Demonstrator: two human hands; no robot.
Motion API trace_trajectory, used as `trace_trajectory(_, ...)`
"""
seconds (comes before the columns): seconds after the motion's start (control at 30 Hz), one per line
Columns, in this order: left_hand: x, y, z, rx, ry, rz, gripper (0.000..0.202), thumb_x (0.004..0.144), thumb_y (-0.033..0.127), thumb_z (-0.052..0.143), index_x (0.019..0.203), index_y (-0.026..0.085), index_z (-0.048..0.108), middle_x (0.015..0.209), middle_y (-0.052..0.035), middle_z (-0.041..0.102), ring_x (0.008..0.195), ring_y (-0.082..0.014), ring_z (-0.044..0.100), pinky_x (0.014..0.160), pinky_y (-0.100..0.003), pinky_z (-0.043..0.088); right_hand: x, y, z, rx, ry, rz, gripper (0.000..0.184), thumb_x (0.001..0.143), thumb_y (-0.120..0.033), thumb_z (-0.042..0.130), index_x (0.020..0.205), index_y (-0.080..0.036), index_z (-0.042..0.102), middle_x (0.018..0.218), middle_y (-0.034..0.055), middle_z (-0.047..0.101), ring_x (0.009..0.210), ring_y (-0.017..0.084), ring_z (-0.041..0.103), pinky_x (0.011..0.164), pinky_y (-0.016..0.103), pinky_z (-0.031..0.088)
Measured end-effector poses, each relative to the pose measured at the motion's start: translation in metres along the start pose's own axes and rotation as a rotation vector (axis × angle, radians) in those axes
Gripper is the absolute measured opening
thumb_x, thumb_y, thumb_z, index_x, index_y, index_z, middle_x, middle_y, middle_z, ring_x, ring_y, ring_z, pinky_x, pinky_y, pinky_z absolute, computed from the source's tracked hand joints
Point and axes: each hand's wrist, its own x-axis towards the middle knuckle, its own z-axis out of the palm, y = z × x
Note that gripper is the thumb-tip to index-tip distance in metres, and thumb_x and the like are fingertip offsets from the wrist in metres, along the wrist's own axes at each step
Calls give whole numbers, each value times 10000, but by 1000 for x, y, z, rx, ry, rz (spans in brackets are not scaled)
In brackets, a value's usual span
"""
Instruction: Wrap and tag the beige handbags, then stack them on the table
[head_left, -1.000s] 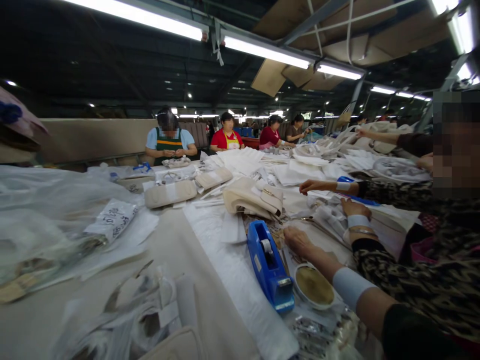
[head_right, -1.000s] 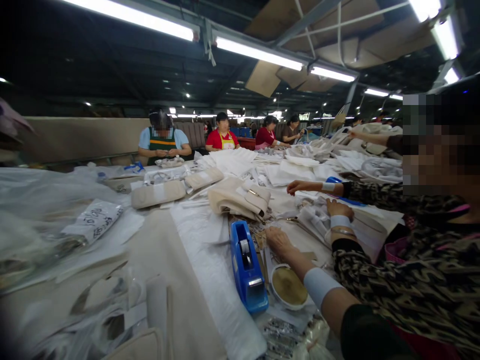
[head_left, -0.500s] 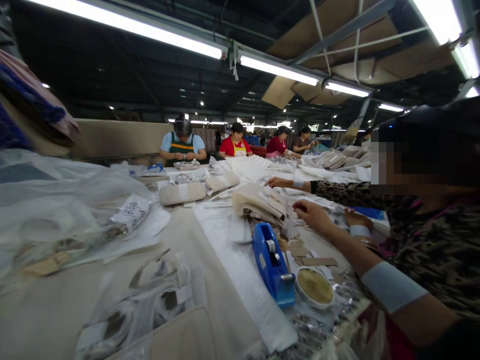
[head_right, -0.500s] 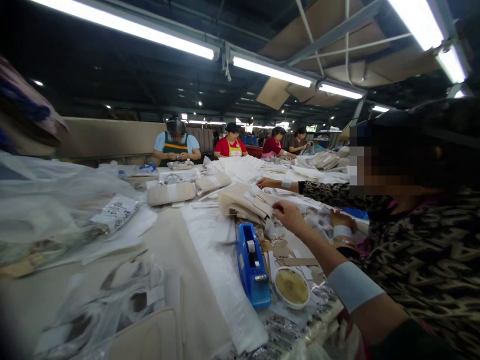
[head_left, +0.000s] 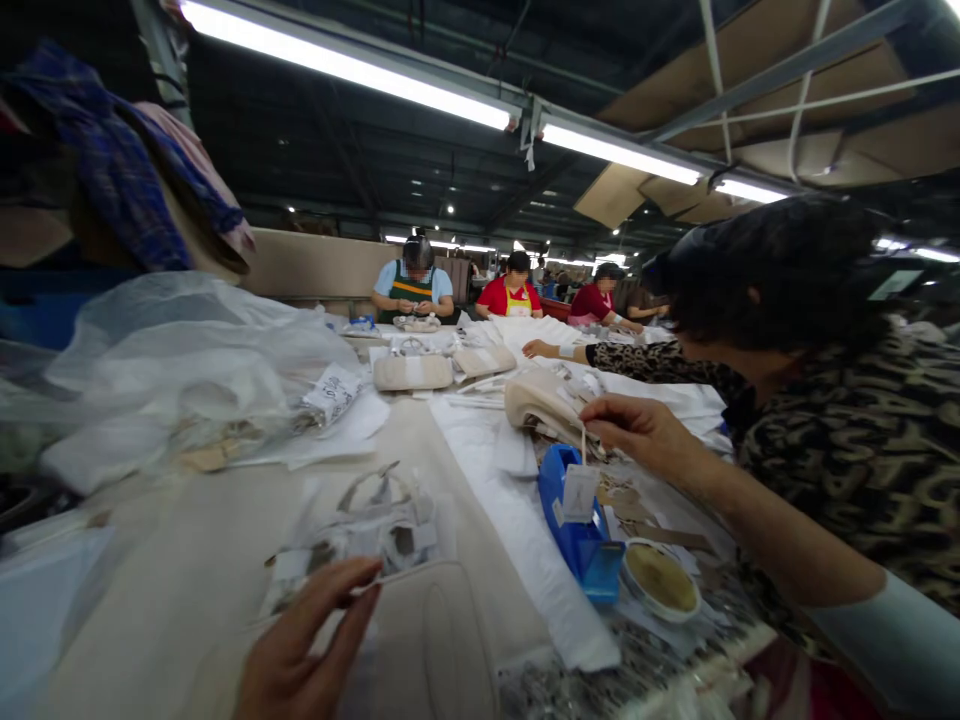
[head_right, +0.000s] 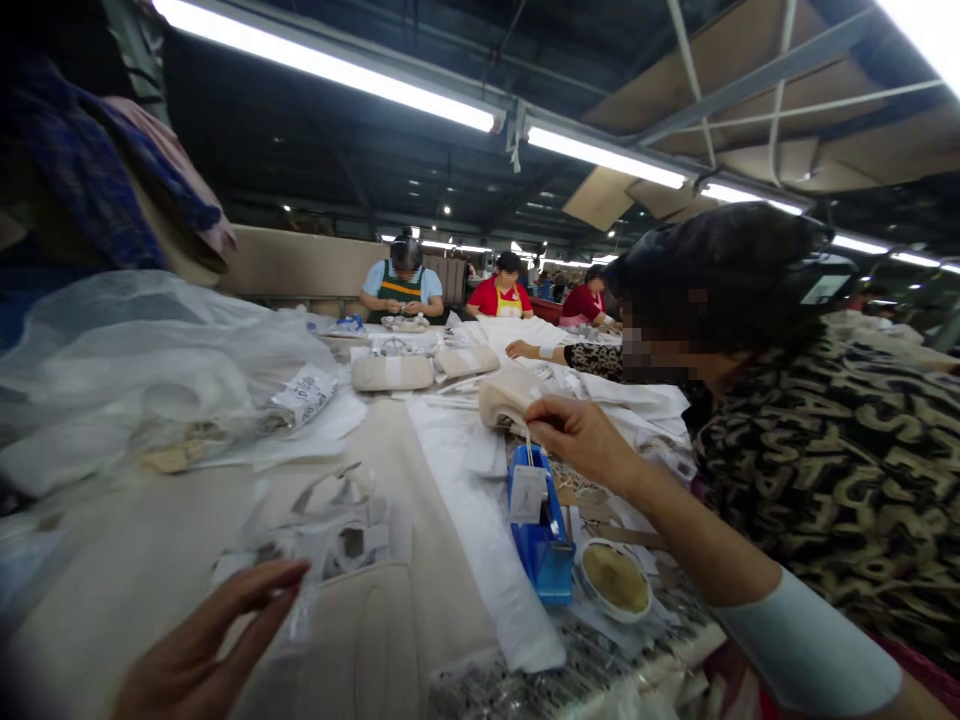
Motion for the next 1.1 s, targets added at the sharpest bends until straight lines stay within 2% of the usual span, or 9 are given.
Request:
trace_trajectory(0.03,5,9,9,-97,-127,55,200,821,437,571,937,300,661,911,29,672,771,-163,635,686,-252,529,-1,-10,5,37,-18,-14,291,732,-416,522,784,-151,631,622,1,551,509,107,451,465,226,372)
trace_trajectory(0.1,16,30,31,-178,-266,57,200,808,372,577,935,238,651,872,-15,659,750,-169,614,664,-265,512,-2,-27,16,93,-70,-40,274,757,-394,530,810,-144,628,622,3,549,512,107,448,464,224,363)
trace_trajectory(0.2,31,54,61,-195,-297,-54,379,708,353,650,1017,138,605,929,-87,623,786,-204,583,689,-315,483,-1,-48,31,97,-134,-132,228,806,-340,513,837,-144,627,616,2,554,521,110,463,473,223,357)
trace_trajectory(0.3,40,58,76,-250,-298,-190,508,637,342,680,1078,117,568,1005,-95,589,734,-177,541,678,-306,436,1,-65,45,67,-133,-279,171,825,-265,503,817,-150,628,598,-16,537,507,95,442,479,213,346)
trace_trajectory(0.37,42,51,76,-363,-366,-263,401,632,357,661,964,140,605,819,-27,582,631,-141,482,609,-266,384,3,-74,53,45,-138,-353,149,823,-219,501,807,-148,631,604,-19,543,508,87,440,488,206,350)
trace_trajectory(0.47,41,38,70,-559,-421,-363,296,607,388,655,787,158,610,565,49,444,544,-118,386,533,-232,300,6,-83,63,27,-158,-413,143,813,-176,497,807,-144,636,629,-8,588,538,94,483,512,202,372)
trace_trajectory(0.7,32,26,63,-662,-366,-378,295,650,437,595,569,159,537,558,35,420,569,-109,370,553,-231,288,11,-90,74,29,-153,-453,147,813,-168,499,807,-144,644,655,-6,614,557,90,514,532,193,384)
trace_trajectory(0.93,27,23,57,-714,-351,-364,273,672,413,606,593,152,616,609,7,516,650,-132,443,620,-234,341,9,-88,74,42,-154,-423,136,822,-200,512,814,-158,641,629,-13,596,538,93,501,512,199,377)
trace_trajectory(1.1,25,23,52,-754,-339,-426,297,687,432,624,617,143,628,578,13,523,576,-112,435,558,-218,338,8,-90,74,31,-148,-420,133,824,-210,517,810,-168,643,651,-6,614,556,101,522,517,203,385)
